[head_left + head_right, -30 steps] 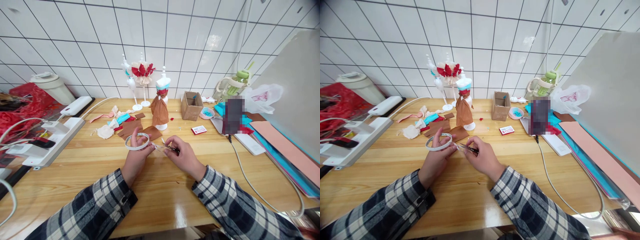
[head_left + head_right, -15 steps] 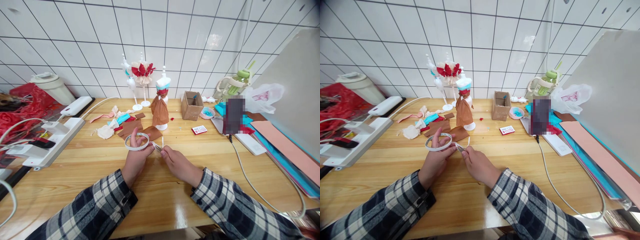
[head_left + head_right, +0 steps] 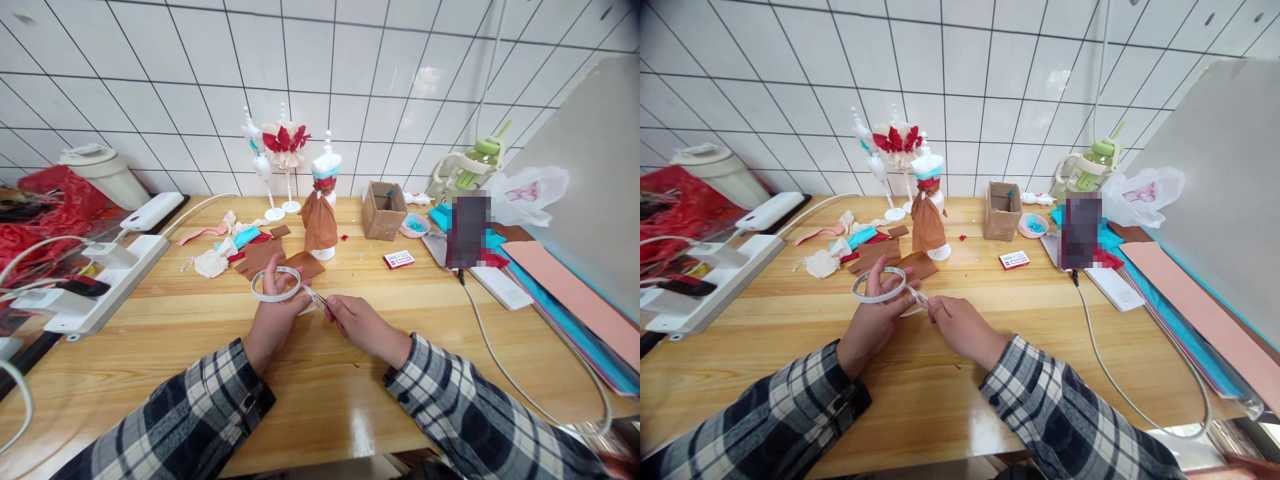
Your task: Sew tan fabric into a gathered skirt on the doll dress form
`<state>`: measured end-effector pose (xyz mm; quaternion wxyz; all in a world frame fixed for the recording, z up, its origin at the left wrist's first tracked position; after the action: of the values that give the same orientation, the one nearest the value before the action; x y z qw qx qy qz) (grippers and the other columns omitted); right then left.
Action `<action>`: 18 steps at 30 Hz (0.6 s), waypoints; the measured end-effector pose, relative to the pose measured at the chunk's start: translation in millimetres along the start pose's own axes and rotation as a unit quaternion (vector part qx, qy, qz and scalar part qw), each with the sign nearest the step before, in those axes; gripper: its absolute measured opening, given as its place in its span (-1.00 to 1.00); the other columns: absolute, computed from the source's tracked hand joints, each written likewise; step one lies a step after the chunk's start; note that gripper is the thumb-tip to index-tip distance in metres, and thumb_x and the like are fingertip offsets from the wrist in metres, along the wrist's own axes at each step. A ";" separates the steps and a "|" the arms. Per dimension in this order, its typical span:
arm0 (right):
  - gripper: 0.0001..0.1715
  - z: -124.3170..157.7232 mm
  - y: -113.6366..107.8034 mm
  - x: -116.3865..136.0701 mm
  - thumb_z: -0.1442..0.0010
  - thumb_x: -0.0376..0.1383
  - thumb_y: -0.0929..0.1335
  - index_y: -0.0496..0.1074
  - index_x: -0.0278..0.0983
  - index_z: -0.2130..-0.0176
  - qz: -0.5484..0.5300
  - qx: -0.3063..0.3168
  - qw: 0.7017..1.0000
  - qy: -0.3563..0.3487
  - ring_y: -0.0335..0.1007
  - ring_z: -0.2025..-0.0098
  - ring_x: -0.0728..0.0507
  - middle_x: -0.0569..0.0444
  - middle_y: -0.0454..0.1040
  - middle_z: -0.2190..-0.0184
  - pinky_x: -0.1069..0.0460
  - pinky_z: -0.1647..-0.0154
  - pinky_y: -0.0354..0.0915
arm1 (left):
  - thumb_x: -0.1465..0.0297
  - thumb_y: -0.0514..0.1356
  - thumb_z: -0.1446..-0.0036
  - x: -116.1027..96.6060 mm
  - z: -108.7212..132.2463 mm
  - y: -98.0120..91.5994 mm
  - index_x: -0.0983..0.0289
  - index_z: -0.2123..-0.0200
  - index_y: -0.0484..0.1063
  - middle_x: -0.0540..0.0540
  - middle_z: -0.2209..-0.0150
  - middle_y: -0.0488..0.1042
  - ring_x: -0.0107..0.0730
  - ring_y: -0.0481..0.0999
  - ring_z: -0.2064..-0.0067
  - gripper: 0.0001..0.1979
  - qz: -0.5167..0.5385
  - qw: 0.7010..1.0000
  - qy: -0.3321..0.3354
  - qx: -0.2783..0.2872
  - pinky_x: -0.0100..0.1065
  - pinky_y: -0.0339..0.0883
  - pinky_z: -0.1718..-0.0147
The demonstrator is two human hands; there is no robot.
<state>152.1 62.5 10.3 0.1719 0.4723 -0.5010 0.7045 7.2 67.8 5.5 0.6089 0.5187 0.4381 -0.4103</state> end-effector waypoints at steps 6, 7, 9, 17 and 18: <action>-0.47 -1.6 4.0 -1.8 -0.37 -0.08 0.02 0.25 -0.23 0.48 0.013 0.011 1.000 0.003 0.19 0.50 -0.04 0.18 0.25 0.62 0.06 0.43 0.10 | 0.50 0.31 0.14 -0.9 -0.3 2.1 -0.01 -0.30 -0.22 0.23 -0.15 0.25 -0.15 0.46 -0.03 0.03 -0.038 0.999 0.022 0.022 -0.17 0.41 0.14; -0.48 -1.7 4.1 -2.0 -0.38 -0.09 0.02 0.24 -0.23 0.48 0.018 0.013 1.000 0.005 0.19 0.50 -0.04 0.17 0.25 0.62 0.06 0.42 0.10 | 0.50 0.31 0.14 -2.2 0.0 2.9 0.00 -0.30 -0.22 0.23 -0.15 0.25 -0.15 0.46 -0.03 0.03 -0.048 0.998 0.027 0.025 -0.19 0.41 0.14; -0.50 -1.7 4.2 -2.0 -0.38 -0.12 0.03 0.24 -0.22 0.48 0.031 0.018 0.999 0.010 0.20 0.49 -0.04 0.16 0.28 0.60 0.05 0.40 0.10 | 0.50 0.30 0.14 -4.7 0.8 4.4 0.00 -0.30 -0.23 0.23 -0.14 0.24 -0.14 0.46 -0.04 0.04 -0.070 0.997 0.033 0.030 -0.20 0.42 0.15; -0.59 0.8 3.4 4.5 -0.37 -0.10 0.05 0.27 -0.21 0.35 0.110 -0.002 0.994 0.008 0.25 0.44 -0.08 0.10 0.36 0.49 0.05 0.40 0.04 | 0.49 0.31 0.13 -2.4 1.1 5.8 -0.01 -0.30 -0.24 0.24 -0.15 0.22 -0.11 0.47 -0.03 0.04 -0.059 0.998 0.019 0.032 -0.12 0.40 0.11; -0.60 0.6 3.9 4.6 -0.37 -0.10 0.06 0.27 -0.20 0.33 0.118 -0.005 0.993 0.008 0.25 0.44 -0.08 0.10 0.36 0.49 0.05 0.42 0.03 | 0.49 0.32 0.12 -1.1 1.3 5.8 -0.02 -0.30 -0.25 0.24 -0.15 0.23 -0.12 0.47 -0.03 0.04 -0.044 0.998 0.012 0.033 -0.11 0.40 0.10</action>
<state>147.4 59.2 12.1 0.0937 0.4036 -0.5551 0.7212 12.6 67.2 8.3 0.5673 0.5239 0.4541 -0.4443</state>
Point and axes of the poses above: each hand's wrist, its own z-axis away from the middle knuckle, its own y-axis out of the palm, x = y × z, the point moved 7 cm from there along -z, towards the middle knuckle
